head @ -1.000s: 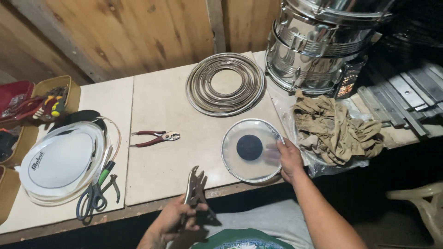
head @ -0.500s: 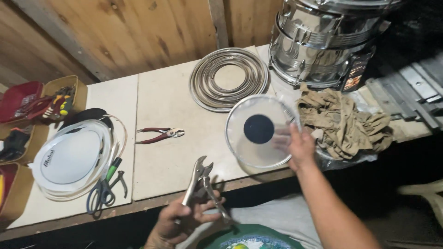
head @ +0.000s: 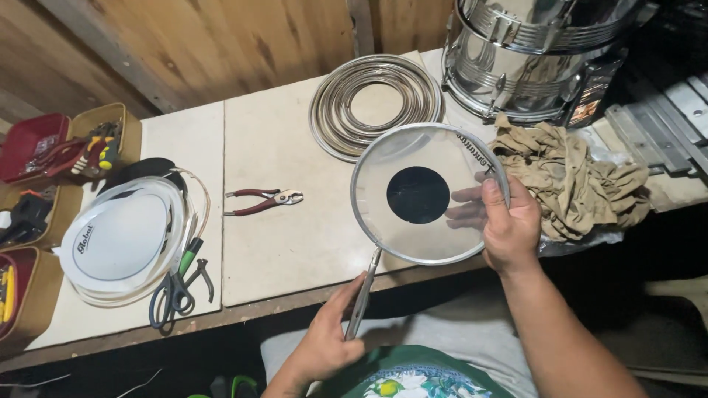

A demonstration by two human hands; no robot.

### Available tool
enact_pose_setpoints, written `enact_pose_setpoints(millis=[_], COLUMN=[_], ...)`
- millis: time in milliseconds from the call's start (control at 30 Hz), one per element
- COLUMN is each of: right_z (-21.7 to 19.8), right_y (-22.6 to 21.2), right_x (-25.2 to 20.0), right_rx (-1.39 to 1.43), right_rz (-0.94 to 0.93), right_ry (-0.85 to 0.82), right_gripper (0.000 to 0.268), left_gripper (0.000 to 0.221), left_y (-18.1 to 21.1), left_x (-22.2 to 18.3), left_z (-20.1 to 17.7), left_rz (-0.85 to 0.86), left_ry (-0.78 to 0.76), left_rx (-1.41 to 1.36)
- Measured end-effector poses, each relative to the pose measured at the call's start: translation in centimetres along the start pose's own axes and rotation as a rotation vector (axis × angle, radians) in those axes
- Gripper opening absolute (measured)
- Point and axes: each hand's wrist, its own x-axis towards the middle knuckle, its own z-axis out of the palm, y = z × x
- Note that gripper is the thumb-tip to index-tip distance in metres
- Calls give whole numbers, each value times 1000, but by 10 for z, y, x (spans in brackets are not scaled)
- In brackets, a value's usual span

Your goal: Repairing a drum head using pliers and a tensioning tool on a workbench

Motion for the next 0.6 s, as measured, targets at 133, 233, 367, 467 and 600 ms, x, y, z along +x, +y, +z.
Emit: enact_pose_setpoints(millis=[133,233,367,467,600], right_z=[4,9,12,15,21], right_y=[4,2,2,1,-2], right_x=[-2,-6,-12,-15,-21], right_rx=[1,-34,-25,-37,-77], right_rz=[-17,-35,-72,-49,-60], right_ry=[-27,-43,-96,-110,-105], right_gripper=[29,33,32,30,31], left_gripper=[97,99,101,102,61], left_y=[-3,2,-2,-4,-10], left_x=[1,2,2,5,8], left_z=[-4,-8,-6,-5,1], left_rz=[25,-37,-77,-74,-236], left_ry=[-15,-38,-34,-31,-50], left_rx=[36,50,50,67,82])
